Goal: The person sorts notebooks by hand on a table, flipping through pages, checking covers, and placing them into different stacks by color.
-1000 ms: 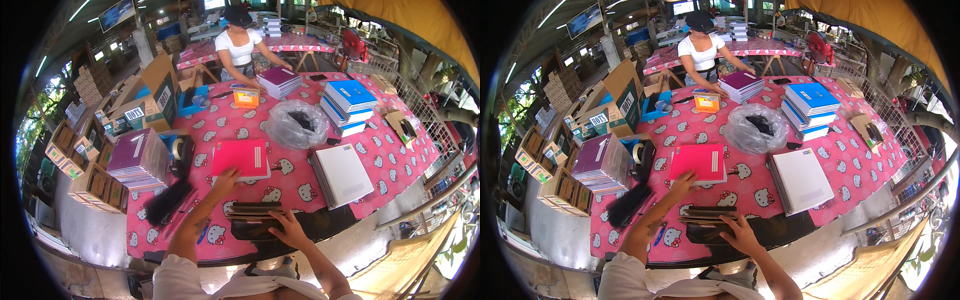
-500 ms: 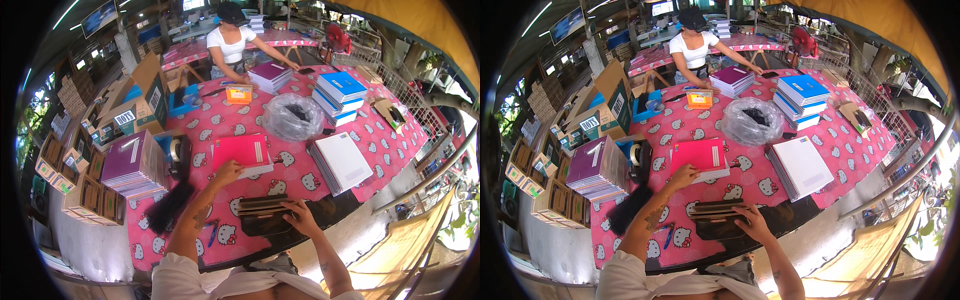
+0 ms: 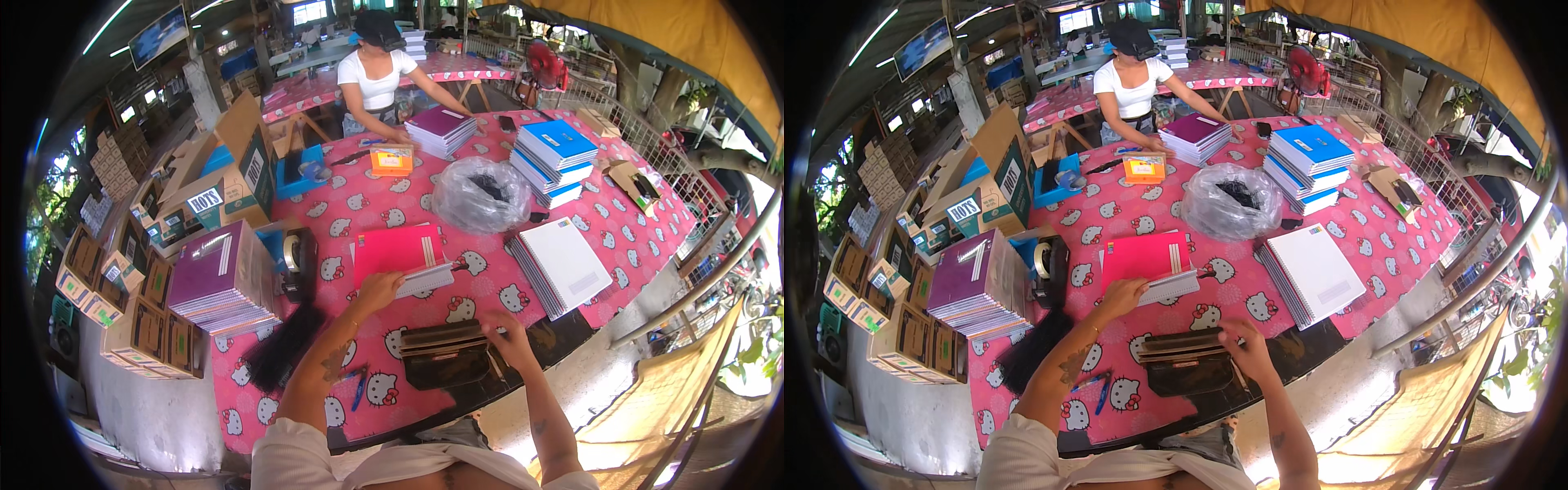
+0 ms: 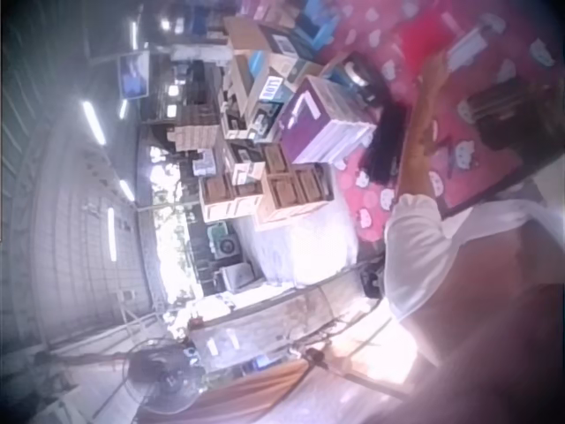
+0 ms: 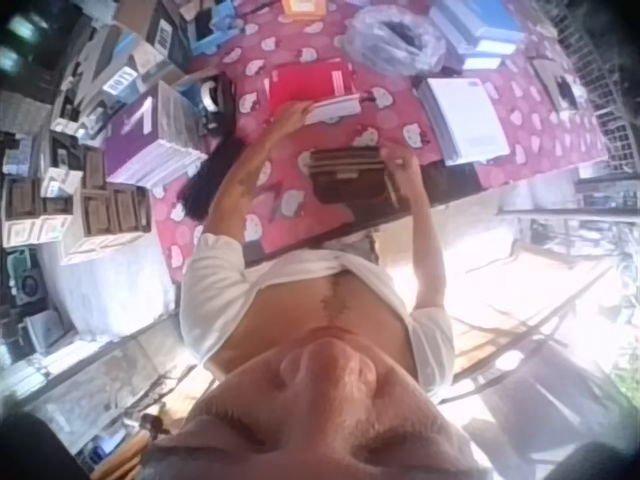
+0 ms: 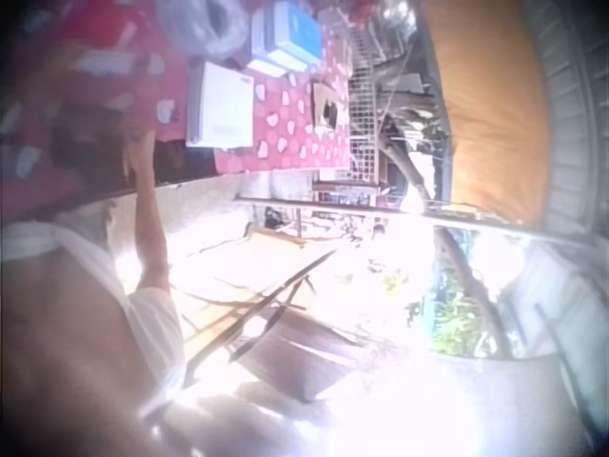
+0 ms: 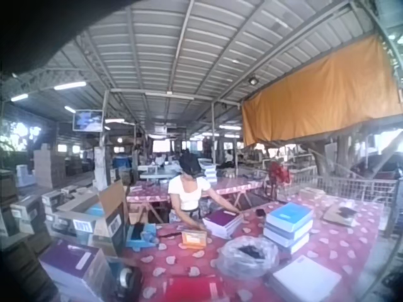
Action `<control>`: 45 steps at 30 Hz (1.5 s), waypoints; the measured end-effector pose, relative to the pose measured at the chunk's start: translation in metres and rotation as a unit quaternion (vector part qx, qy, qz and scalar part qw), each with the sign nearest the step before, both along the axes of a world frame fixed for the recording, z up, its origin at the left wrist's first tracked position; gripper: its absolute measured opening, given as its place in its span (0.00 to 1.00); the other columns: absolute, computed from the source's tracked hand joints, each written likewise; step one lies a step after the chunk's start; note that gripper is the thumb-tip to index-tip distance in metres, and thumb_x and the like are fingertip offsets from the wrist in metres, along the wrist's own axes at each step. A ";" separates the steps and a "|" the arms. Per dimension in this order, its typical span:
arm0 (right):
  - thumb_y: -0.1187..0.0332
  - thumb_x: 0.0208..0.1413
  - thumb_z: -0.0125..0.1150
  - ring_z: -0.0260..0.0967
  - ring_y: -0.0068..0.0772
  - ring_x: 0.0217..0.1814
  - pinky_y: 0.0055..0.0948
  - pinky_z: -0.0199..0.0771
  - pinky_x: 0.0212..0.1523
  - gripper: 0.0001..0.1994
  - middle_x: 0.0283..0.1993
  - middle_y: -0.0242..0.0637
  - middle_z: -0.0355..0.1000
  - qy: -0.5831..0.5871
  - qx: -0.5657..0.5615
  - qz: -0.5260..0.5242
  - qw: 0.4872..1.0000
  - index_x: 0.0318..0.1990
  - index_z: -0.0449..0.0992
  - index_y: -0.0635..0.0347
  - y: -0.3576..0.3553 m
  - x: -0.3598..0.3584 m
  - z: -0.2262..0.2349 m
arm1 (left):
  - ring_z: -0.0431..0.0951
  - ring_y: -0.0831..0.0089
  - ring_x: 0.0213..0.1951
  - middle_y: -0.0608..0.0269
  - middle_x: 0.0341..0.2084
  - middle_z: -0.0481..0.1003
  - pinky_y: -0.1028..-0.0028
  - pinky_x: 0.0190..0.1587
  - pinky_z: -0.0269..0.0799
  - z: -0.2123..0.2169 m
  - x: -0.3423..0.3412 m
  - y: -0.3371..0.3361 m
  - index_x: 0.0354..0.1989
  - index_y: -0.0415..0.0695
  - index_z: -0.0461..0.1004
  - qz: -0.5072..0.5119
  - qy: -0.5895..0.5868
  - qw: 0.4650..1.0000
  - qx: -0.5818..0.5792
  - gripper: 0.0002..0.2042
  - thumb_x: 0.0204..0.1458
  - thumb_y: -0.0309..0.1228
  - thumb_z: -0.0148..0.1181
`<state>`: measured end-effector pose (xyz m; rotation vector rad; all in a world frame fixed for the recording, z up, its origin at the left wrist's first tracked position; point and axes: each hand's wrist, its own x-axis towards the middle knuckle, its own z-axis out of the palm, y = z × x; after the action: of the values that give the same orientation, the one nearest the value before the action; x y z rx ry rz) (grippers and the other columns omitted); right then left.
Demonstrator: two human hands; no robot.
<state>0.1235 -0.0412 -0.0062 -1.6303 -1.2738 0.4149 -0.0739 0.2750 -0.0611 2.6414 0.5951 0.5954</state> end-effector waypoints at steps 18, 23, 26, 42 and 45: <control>0.65 0.53 0.64 0.75 0.46 0.54 0.40 0.74 0.53 0.26 0.41 0.51 0.78 -0.177 -0.090 0.034 0.979 0.60 0.75 0.65 0.206 0.030 -0.087 | 0.80 0.43 0.31 0.47 0.25 0.78 0.46 0.34 0.72 -0.014 -0.011 -0.002 0.39 0.47 0.77 0.153 -0.002 0.985 -0.074 0.15 0.67 0.43 0.49; 0.67 0.54 0.63 0.73 0.47 0.58 0.37 0.73 0.62 0.33 0.53 0.49 0.73 0.488 -0.080 -0.017 0.869 0.69 0.63 0.63 0.217 0.057 -0.074 | 0.81 0.43 0.29 0.52 0.28 0.81 0.47 0.35 0.75 -0.015 0.013 -0.033 0.49 0.47 0.76 0.130 -0.144 0.976 0.094 0.13 0.66 0.39 0.50; 0.71 0.56 0.62 0.72 0.47 0.59 0.35 0.69 0.66 0.37 0.60 0.48 0.69 0.661 0.029 0.014 0.750 0.73 0.54 0.60 0.231 0.026 -0.037 | 0.82 0.43 0.31 0.51 0.29 0.81 0.47 0.37 0.76 -0.006 -0.011 -0.002 0.52 0.46 0.74 0.187 0.063 0.980 0.031 0.12 0.63 0.34 0.50; 0.74 0.62 0.64 0.77 0.25 0.40 0.29 0.77 0.45 0.07 0.36 0.32 0.79 0.276 0.074 0.125 0.950 0.46 0.77 0.64 -0.023 0.041 0.001 | 0.81 0.51 0.39 0.54 0.36 0.79 0.53 0.39 0.75 0.250 0.024 -0.185 0.54 0.44 0.75 -0.091 0.008 0.987 0.135 0.15 0.58 0.28 0.56; 0.74 0.62 0.65 0.75 0.21 0.40 0.26 0.75 0.46 0.06 0.36 0.30 0.79 0.248 0.065 0.090 0.962 0.45 0.78 0.63 -0.028 0.041 -0.021 | 0.81 0.52 0.38 0.54 0.34 0.79 0.53 0.38 0.76 0.250 0.029 -0.199 0.53 0.44 0.75 -0.074 0.048 0.986 0.144 0.15 0.57 0.28 0.57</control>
<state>0.1644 -0.0689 -0.0269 -1.2004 -1.0408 0.7810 -0.0445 0.0764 0.1885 2.9662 0.3553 0.5482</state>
